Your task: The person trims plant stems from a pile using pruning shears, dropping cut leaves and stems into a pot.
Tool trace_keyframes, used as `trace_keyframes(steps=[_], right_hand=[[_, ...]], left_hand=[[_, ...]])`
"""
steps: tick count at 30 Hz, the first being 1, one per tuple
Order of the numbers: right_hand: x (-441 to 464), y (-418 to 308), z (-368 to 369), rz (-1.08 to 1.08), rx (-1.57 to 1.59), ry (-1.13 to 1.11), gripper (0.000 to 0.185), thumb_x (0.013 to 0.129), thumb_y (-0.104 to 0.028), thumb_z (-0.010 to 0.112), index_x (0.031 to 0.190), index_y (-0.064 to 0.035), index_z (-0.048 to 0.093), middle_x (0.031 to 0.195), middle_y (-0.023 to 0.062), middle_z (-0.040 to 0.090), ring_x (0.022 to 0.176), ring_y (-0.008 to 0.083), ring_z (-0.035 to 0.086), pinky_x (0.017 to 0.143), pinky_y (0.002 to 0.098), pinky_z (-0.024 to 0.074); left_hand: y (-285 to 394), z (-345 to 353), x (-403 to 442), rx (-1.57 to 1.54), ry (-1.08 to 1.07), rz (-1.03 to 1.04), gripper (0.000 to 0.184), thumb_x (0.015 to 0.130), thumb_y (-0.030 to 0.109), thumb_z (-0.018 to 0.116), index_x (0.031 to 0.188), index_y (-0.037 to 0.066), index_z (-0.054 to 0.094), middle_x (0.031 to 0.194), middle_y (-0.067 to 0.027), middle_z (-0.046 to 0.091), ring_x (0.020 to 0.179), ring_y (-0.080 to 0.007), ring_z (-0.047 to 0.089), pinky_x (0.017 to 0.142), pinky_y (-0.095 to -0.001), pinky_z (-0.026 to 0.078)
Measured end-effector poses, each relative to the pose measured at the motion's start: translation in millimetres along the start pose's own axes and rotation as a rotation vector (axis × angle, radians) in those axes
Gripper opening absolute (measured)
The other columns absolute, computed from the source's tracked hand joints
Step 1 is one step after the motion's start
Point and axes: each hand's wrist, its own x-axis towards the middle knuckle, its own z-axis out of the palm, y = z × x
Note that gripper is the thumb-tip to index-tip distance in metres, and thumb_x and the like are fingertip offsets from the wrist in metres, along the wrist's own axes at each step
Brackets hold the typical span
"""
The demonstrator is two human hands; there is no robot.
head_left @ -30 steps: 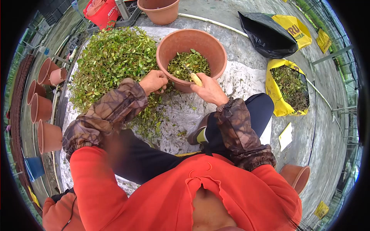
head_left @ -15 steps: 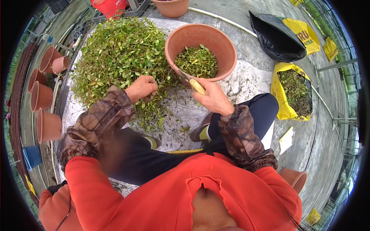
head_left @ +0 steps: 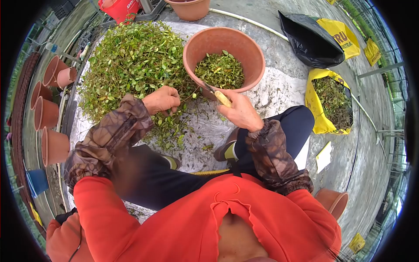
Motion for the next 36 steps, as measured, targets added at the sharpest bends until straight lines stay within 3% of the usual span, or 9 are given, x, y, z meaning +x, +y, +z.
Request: trace_keyframes(steps=[7, 11, 16, 19, 25, 28, 31, 32, 36], right_hand=[[-9, 1, 2, 0.016, -0.011, -0.097, 0.043, 0.077, -0.024, 0.061, 0.113, -0.0004, 0.057, 0.093, 0.0231, 0.064, 0.085, 0.036, 0.063, 0.075, 0.0421, 0.0475], [6, 9, 4, 0.122, 0.117, -0.005, 0.039, 0.077, -0.022, 0.061, 0.108, 0.0008, 0.058, 0.085, 0.0227, 0.064, 0.079, 0.034, 0.063, 0.07, 0.0408, 0.0479], [7, 13, 1, 0.037, 0.003, 0.272, 0.038, 0.076, -0.021, 0.061, 0.106, 0.0026, 0.057, 0.083, 0.0229, 0.063, 0.078, 0.0338, 0.063, 0.069, 0.0412, 0.0479], [1, 15, -2, 0.059, -0.042, 0.146, 0.042, 0.079, -0.023, 0.064, 0.111, 0.0028, 0.056, 0.079, 0.0152, 0.062, 0.071, 0.0244, 0.06, 0.066, 0.0362, 0.0479], [1, 14, 11, 0.043, 0.112, 0.082, 0.039, 0.08, -0.021, 0.063, 0.113, -0.0001, 0.057, 0.08, 0.0123, 0.062, 0.07, 0.0204, 0.06, 0.062, 0.0333, 0.047], [-2, 1, 13, -0.007, 0.064, 0.203, 0.04, 0.078, -0.024, 0.061, 0.109, 0.0009, 0.057, 0.084, 0.0218, 0.063, 0.08, 0.034, 0.063, 0.071, 0.0408, 0.0484], [-7, -7, 8, -0.136, 0.097, 0.036, 0.04, 0.078, -0.024, 0.061, 0.109, 0.0008, 0.057, 0.085, 0.0225, 0.063, 0.081, 0.0351, 0.064, 0.072, 0.0413, 0.0484], [-11, -15, 6, -0.063, 0.071, -0.089, 0.04, 0.078, -0.023, 0.061, 0.11, 0.0002, 0.056, 0.087, 0.0238, 0.064, 0.084, 0.0386, 0.063, 0.073, 0.0433, 0.0484], [-14, -26, 14, -0.109, -0.029, -0.162, 0.041, 0.078, -0.023, 0.059, 0.111, 0.0001, 0.054, 0.087, 0.0266, 0.063, 0.084, 0.0435, 0.061, 0.071, 0.0479, 0.0464]], left_hand=[[28, 3, 17, -0.02, 0.1, 0.1, 0.008, 0.083, 0.011, 0.052, 0.083, 0.003, 0.056, 0.069, -0.0045, 0.058, 0.059, -0.0133, 0.056, 0.05, -0.0265, 0.046], [42, 13, 42, -0.033, 0.071, 0.112, 0.01, 0.086, 0.013, 0.053, 0.088, 0.003, 0.056, 0.071, -0.0031, 0.057, 0.06, -0.0131, 0.056, 0.051, -0.0267, 0.047], [57, 15, 58, -0.103, 0.043, 0.103, 0.009, 0.085, 0.013, 0.054, 0.09, 0.005, 0.056, 0.069, -0.002, 0.056, 0.061, -0.0132, 0.056, 0.053, -0.0291, 0.05], [56, 13, 59, -0.144, 0.026, 0.087, 0.009, 0.085, 0.013, 0.055, 0.091, 0.005, 0.056, 0.069, -0.0018, 0.055, 0.061, -0.0132, 0.056, 0.056, -0.031, 0.051], [46, 7, 49, -0.182, -0.062, 0.027, 0.01, 0.085, 0.012, 0.055, 0.093, 0.006, 0.056, 0.07, -0.0028, 0.055, 0.062, -0.0152, 0.057, 0.061, -0.0357, 0.053], [37, 0, 40, -0.269, -0.038, -0.01, 0.015, 0.084, 0.013, 0.056, 0.098, 0.007, 0.054, 0.077, -0.0049, 0.056, 0.071, -0.0213, 0.059, 0.069, -0.0429, 0.054], [24, -10, 48, -0.53, -0.03, -0.05, 0.019, 0.084, 0.014, 0.057, 0.101, 0.007, 0.052, 0.087, -0.0069, 0.057, 0.08, -0.0256, 0.059, 0.076, -0.0487, 0.051], [20, -12, 48, -0.584, -0.032, -0.038, 0.02, 0.084, 0.015, 0.056, 0.102, 0.008, 0.052, 0.093, -0.0078, 0.057, 0.086, -0.0279, 0.058, 0.079, -0.0514, 0.049], [21, -14, 49, -0.664, -0.035, -0.029, 0.021, 0.085, 0.019, 0.058, 0.104, 0.009, 0.053, 0.093, -0.0065, 0.057, 0.088, -0.0274, 0.058, 0.079, -0.0514, 0.049]])
